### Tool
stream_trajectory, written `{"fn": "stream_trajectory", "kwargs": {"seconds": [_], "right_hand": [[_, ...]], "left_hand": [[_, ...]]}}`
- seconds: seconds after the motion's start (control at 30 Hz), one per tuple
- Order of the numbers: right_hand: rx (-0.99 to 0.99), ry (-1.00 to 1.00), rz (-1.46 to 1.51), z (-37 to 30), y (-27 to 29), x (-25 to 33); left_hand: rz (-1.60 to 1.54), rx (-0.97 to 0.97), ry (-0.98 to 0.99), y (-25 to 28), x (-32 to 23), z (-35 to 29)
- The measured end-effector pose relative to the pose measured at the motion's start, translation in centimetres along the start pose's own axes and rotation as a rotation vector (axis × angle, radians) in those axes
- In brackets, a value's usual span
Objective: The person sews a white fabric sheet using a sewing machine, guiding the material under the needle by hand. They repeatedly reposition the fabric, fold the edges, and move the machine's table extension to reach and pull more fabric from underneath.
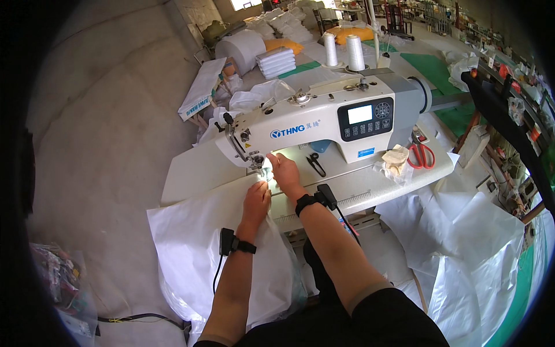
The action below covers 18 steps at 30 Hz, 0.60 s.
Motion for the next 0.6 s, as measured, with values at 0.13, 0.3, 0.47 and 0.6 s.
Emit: {"fn": "stream_trajectory", "kwargs": {"seconds": [0.13,0.3,0.47,0.6], "right_hand": [[-0.023,-0.063,-0.016,0.1,0.1,-0.5],[0.049,-0.008,0.157,-0.3,0.3,-0.3],[0.103,0.071,0.176,-0.9,0.3,-0.5],[0.112,0.085,0.099,-2.5,0.6,0.1]], "left_hand": [[-0.026,0.014,0.012,0.4,-0.6,-1.2],[-0.025,-0.01,-0.007,0.8,-0.7,-1.5],[-0.066,-0.015,-0.016,0.3,0.3,0.2],[-0.058,-0.054,-0.063,0.3,0.9,1.1]]}}
Point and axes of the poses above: each hand's wrist, its own z-axis towards the middle knuckle, its own y-axis out of the back of the hand, x = y × z, the point moved 8 cm from there along z, towards the middle knuckle, and after that the axes turned 3 degrees about -z, right-handed, at the moved point
